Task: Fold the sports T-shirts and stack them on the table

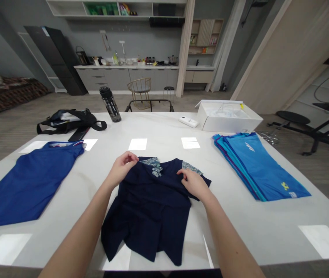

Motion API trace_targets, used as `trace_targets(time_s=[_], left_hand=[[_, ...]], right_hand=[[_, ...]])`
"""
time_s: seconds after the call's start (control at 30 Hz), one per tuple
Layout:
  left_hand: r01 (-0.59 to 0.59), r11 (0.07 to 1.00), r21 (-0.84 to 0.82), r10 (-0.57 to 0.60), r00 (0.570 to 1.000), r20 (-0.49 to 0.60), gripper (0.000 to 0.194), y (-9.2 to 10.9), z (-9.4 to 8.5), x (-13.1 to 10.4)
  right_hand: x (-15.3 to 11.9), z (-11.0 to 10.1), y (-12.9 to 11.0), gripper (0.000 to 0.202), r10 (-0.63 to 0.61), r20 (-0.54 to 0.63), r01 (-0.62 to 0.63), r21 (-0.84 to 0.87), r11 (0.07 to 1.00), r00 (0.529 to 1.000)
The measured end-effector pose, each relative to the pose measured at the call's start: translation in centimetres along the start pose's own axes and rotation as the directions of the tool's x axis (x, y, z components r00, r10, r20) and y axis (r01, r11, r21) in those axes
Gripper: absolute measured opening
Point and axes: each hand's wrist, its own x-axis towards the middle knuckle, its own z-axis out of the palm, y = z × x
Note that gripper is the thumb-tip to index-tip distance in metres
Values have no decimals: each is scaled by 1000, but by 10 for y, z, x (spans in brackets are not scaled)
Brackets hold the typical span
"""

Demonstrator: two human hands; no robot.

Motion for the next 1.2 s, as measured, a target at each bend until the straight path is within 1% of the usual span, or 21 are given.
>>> trace_targets(time_s=[0.03,0.1,0.13,0.2,0.27,0.3,0.4,0.47,0.5,0.57,0.67,0.73,0.8,0.83,0.9,0.93,1.0,1.07,1.13,1.17,1.2], left_hand=[[-9,991,134,2,999,50,26,0,4,4],[-67,902,427,5,989,146,38,-2,16,11],[-104,835,541,-6,980,198,38,-3,23,16],[-173,728,663,-50,952,302,23,-6,32,24],[-195,701,686,-81,934,348,11,-8,34,32],[-171,718,675,-78,944,322,13,-10,31,35],[-31,813,581,-53,991,126,23,-12,17,43],[12,844,536,-59,996,71,28,-13,12,45],[-2,835,550,-62,993,97,28,-14,13,46],[-88,771,631,-64,975,214,26,-15,24,45],[-262,668,696,-58,915,400,16,-15,46,45],[-290,700,652,-31,901,434,10,-11,50,49],[-233,817,527,20,925,378,10,-4,40,55],[-185,886,426,49,949,310,13,-1,30,59],[-94,985,144,78,991,112,20,4,6,66],[-63,998,-15,63,998,-7,24,4,-7,69],[-31,965,-262,-19,982,-186,31,-2,-28,71],[21,925,-380,-124,961,-248,36,-18,-41,68],[136,912,-387,-246,936,-250,36,-40,-45,61],[198,917,-347,-302,913,-275,34,-50,-45,57],[244,931,-272,-330,882,-335,33,-59,-44,52]], right_hand=[[0,1,-1,37,-9,8,9,-5,1000,1000],[-1,3,-2,34,-7,15,7,-13,1000,1000],[-1,3,-2,30,-4,11,4,-14,1000,1000],[-1,3,-2,21,2,2,-2,-15,1000,1000],[-2,4,-3,17,11,-9,-11,-26,1000,1000],[-2,5,-3,18,18,-18,-18,-37,999,1000],[-1,8,-4,22,42,-45,-46,-73,996,998],[0,10,-5,25,50,-53,-54,-88,995,997],[0,10,-6,26,52,-52,-57,-92,994,997],[0,11,-7,27,56,-52,-61,-96,994,997],[0,11,-6,27,67,-56,-72,-97,993,996],[-1,10,-5,28,66,-58,-72,-100,992,996],[-1,11,-4,28,69,-66,-75,-105,992,995],[-1,12,-3,29,75,-74,-82,-111,990,994],[0,14,-3,29,91,-102,-104,-134,985,991],[1,15,-4,30,94,-120,-112,-153,982,988],[5,17,-7,34,94,-149,-123,-202,972,984],[9,20,-10,39,90,-162,-130,-254,958,983],[14,22,-13,44,95,-157,-138,-294,946,983],[16,22,-13,46,99,-152,-142,-308,941,983],[18,22,-14,48,104,-145,-146,-318,937,984]])
